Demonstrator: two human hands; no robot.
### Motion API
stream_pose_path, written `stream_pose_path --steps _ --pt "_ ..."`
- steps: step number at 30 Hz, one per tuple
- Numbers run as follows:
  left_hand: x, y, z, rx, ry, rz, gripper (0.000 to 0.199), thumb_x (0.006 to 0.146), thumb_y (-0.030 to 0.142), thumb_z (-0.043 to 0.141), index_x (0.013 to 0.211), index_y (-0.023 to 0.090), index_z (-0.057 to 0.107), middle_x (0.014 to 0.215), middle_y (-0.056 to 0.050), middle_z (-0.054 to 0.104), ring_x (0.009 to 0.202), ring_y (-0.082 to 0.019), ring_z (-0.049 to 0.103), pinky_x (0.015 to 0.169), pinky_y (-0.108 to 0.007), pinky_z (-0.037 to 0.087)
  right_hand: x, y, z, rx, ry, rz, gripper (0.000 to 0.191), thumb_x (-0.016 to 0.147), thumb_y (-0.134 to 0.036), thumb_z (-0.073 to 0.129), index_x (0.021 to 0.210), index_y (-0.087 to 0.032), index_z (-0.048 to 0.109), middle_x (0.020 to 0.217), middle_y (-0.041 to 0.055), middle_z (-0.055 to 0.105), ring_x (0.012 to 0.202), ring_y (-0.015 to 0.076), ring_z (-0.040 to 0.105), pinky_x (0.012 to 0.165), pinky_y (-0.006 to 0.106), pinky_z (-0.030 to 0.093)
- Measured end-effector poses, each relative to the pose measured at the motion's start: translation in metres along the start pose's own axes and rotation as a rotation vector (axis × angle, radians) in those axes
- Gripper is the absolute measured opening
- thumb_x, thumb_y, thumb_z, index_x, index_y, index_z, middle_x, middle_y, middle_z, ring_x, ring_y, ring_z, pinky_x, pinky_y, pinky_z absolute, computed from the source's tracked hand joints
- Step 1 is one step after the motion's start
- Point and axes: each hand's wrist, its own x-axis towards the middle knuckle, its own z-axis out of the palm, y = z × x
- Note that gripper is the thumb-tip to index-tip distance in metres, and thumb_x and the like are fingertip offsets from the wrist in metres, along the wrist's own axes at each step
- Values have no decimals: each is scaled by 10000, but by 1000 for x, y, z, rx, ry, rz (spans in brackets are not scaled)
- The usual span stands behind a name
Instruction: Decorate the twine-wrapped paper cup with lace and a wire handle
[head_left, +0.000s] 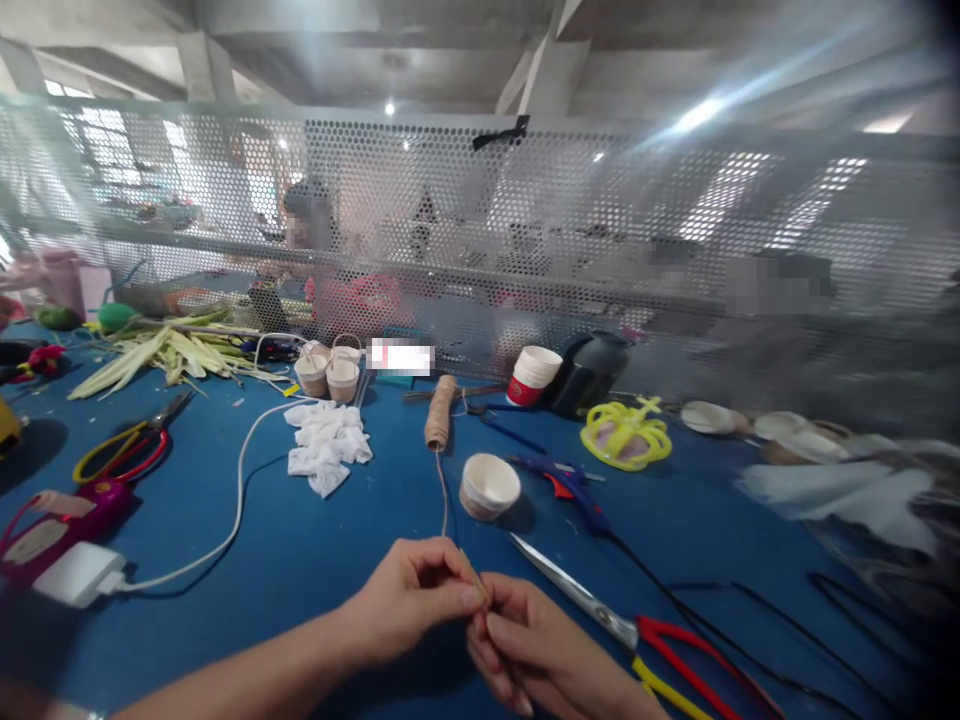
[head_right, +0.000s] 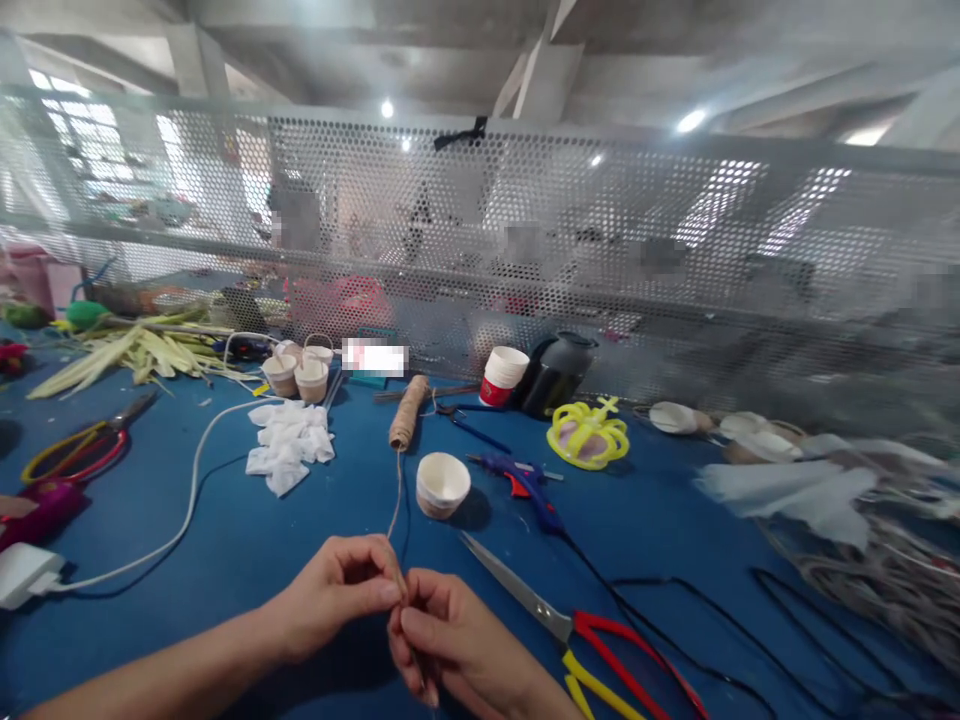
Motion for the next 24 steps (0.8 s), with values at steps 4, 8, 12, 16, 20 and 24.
stream_pose_path --steps 4,8,12,16,20,24 --pt "-4 2 0 70 48 -3 214 643 317 674 613 127 578 618 1 550 595 -95 493 612 -229 369 -1 -3 8 -142 140 -101 344 623 -410 692 658 -158 461 493 -52 473 416 43 397 401 167 295" --pt "-6 -3 6 71 242 -71 254 637 344 668 621 123 543 555 24 519 512 -67 421 521 -206 305 -4 -5 15 -436 319 -238 254 699 -364 618 667 -160 471 538 -50 471 449 54 390 445 194 297" --pt "-7 -8 11 126 340 -5 249 625 334 665 607 118 542 531 36 504 496 -60 394 504 -197 290 -5 -2 22 -762 456 -435 200 759 -335 532 660 -164 500 570 -33 458 517 86 396 503 228 320" --pt "-4 -5 12 212 358 50 227 621 311 663 602 114 552 480 53 471 455 -54 359 461 -191 259 -6 -2 26 -863 537 -555 152 751 -268 529 637 -168 536 603 -10 489 580 110 408 570 254 320" --pt "5 8 9 220 273 91 223 599 292 689 586 110 561 474 51 475 445 -47 354 443 -185 239 -8 -16 26 -701 460 -485 154 712 -296 567 640 -166 528 585 -21 486 531 93 399 516 238 323" --pt "13 23 6 152 130 107 242 605 318 694 630 117 562 524 30 511 464 -53 416 468 -191 292 -7 -34 28 -520 296 -385 269 689 -413 574 705 -161 482 607 -29 478 476 68 407 443 211 326"
